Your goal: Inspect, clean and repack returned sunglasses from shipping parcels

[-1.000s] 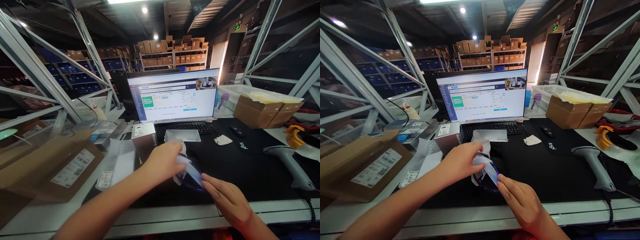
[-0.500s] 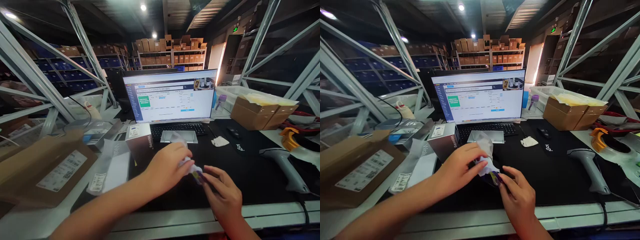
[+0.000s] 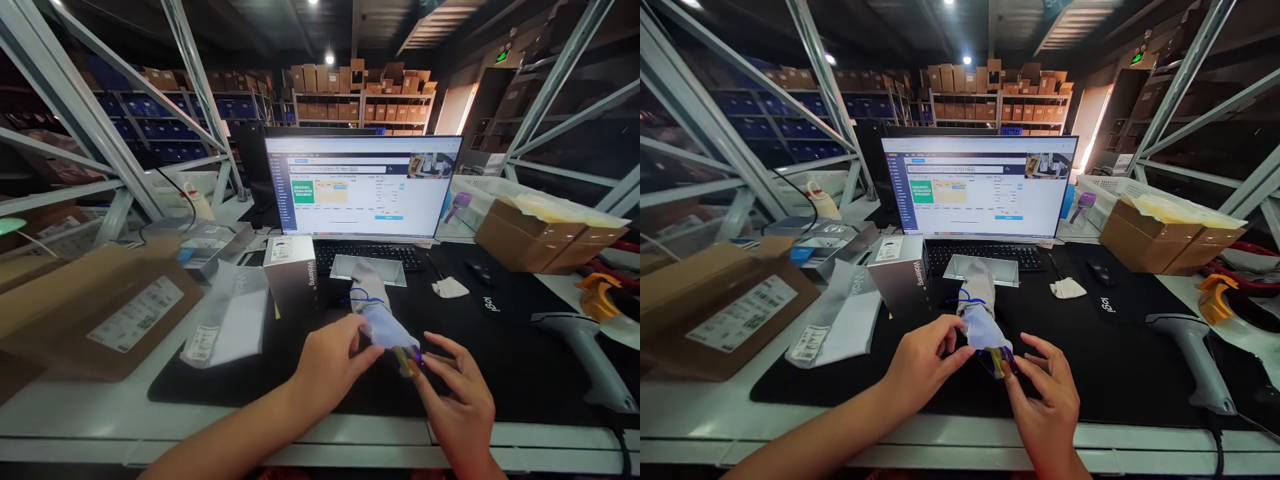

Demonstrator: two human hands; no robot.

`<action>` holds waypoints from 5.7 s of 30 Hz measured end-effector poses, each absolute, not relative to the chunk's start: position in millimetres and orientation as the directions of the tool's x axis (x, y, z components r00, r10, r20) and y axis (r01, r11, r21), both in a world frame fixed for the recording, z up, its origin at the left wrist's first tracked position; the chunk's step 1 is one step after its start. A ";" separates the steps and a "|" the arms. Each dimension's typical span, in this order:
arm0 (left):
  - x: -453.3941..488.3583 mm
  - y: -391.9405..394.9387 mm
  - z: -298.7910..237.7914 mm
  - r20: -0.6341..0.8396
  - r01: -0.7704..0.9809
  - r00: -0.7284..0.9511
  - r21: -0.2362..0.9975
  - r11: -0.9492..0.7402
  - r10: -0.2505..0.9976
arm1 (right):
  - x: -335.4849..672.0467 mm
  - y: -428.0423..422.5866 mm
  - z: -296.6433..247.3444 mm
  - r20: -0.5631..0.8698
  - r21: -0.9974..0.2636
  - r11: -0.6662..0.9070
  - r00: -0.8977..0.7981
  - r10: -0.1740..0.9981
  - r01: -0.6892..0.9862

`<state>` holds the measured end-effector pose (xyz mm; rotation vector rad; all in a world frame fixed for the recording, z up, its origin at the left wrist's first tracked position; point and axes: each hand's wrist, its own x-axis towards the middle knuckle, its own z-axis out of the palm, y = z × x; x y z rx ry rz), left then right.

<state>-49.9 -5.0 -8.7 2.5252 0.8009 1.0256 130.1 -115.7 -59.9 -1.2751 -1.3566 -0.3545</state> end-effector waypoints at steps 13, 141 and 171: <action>-44.6 -6.6 -16.7 0.778 0.319 0.595 0.005 -0.948 0.204 | 121.8 -108.1 -46.6 0.911 -0.342 0.243 0.257 0.322 0.908; -70.4 -48.1 -43.3 0.117 0.462 0.550 0.782 -0.418 0.827 | 150.3 -86.3 14.6 0.004 -0.833 0.057 -0.098 0.995 0.550; -105.9 -31.1 -52.1 0.230 0.341 0.761 0.654 -0.675 0.607 | 225.2 -83.2 -19.1 0.091 -0.968 0.193 0.489 0.867 -0.162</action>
